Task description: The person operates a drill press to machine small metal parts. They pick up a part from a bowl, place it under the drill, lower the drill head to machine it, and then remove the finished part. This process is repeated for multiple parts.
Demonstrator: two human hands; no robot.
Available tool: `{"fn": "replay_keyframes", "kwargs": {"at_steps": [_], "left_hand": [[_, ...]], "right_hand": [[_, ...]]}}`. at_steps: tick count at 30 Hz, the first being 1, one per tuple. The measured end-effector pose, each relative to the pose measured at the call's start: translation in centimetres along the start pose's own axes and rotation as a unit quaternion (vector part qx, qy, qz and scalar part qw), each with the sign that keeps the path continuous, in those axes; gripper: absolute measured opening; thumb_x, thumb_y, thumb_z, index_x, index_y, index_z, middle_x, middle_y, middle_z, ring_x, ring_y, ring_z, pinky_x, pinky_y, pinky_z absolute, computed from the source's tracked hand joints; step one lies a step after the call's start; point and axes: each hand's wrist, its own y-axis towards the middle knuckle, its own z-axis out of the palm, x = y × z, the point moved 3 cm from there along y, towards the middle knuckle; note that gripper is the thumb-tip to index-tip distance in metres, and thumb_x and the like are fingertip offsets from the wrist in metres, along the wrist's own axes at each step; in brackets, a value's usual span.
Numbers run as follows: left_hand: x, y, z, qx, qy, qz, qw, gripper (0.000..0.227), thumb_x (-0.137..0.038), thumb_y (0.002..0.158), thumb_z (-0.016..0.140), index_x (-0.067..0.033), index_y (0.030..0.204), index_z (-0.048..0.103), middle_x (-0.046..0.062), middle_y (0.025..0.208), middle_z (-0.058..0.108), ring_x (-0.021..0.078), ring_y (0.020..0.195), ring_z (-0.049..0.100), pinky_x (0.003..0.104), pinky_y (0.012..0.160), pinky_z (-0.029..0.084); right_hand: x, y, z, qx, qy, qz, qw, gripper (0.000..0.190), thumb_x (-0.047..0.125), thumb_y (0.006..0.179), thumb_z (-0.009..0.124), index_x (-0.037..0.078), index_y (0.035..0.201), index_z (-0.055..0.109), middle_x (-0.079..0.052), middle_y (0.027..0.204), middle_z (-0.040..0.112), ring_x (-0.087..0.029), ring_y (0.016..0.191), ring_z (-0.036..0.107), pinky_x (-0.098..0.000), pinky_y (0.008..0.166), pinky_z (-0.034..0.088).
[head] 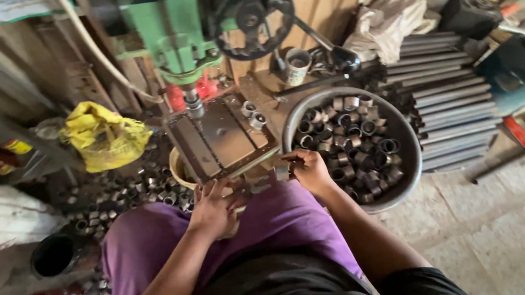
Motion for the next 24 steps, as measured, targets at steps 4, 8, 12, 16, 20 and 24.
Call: {"fn": "replay_keyframes", "kwargs": {"at_steps": [4, 8, 12, 16, 20, 24], "left_hand": [[1.2, -0.5, -0.4, 0.044, -0.013, -0.050, 0.998, 0.028, -0.009, 0.073, 0.069, -0.0266, 0.094, 0.078, -0.001, 0.139, 0.054, 0.0279, 0.136, 0.047, 0.045, 0.109, 0.045], [2.0, -1.2, -0.2, 0.007, 0.005, -0.001, 1.000, 0.043, -0.010, 0.070, 0.072, -0.0311, 0.106, 0.080, -0.001, 0.131, 0.058, 0.0287, 0.128, 0.050, 0.050, 0.106, 0.042], [2.5, -1.8, -0.1, 0.026, -0.002, -0.038, 0.999, 0.035, -0.012, 0.073, 0.071, -0.0319, 0.099, 0.081, -0.005, 0.131, 0.061, 0.0253, 0.127, 0.054, 0.045, 0.106, 0.045], [2.6, -1.6, 0.1, 0.039, 0.025, -0.053, 0.998, 0.034, -0.013, 0.075, 0.071, -0.0321, 0.100, 0.081, -0.004, 0.128, 0.062, 0.0230, 0.125, 0.055, 0.045, 0.105, 0.045], [3.2, -1.9, 1.0, 0.012, -0.001, -0.054, 0.998, 0.022, -0.019, 0.081, 0.072, -0.0272, 0.099, 0.080, -0.001, 0.119, 0.067, 0.0250, 0.116, 0.062, 0.043, 0.101, 0.050], [4.0, -1.9, 2.0, 0.027, -0.032, -0.091, 0.995, 0.013, -0.021, 0.087, 0.069, -0.0152, 0.098, 0.072, 0.005, 0.113, 0.069, 0.0285, 0.112, 0.067, 0.041, 0.096, 0.056]], "right_hand": [[0.7, 0.7, 2.4, 0.000, -0.066, -0.021, 0.998, 0.019, -0.004, 0.095, 0.063, 0.002, 0.106, 0.077, -0.004, 0.077, 0.069, -0.006, 0.063, 0.053, -0.0235, 0.057, 0.045], [1.5, 1.1, 3.8, 0.017, -0.115, -0.132, 0.984, 0.021, -0.007, 0.090, 0.064, 0.004, 0.101, 0.078, -0.002, 0.085, 0.076, -0.004, 0.070, 0.062, -0.0218, 0.062, 0.050], [2.6, 1.0, 4.8, 0.036, -0.118, -0.149, 0.981, 0.024, -0.009, 0.091, 0.062, 0.005, 0.101, 0.079, -0.005, 0.089, 0.078, -0.008, 0.075, 0.064, -0.0232, 0.066, 0.050], [4.1, 0.2, 5.1, 0.042, -0.153, -0.179, 0.971, 0.028, -0.012, 0.088, 0.059, 0.005, 0.100, 0.078, -0.006, 0.098, 0.080, -0.012, 0.086, 0.073, -0.0248, 0.075, 0.056], [4.0, -0.1, 5.1, 0.050, -0.137, -0.215, 0.966, 0.029, -0.014, 0.087, 0.057, 0.004, 0.099, 0.076, -0.008, 0.105, 0.078, -0.016, 0.097, 0.075, -0.0273, 0.083, 0.058], [3.2, 0.0, 5.1, 0.056, -0.124, -0.156, 0.978, 0.030, -0.010, 0.091, 0.058, 0.006, 0.108, 0.076, -0.006, 0.105, 0.078, -0.013, 0.093, 0.071, -0.0256, 0.081, 0.056]]}}
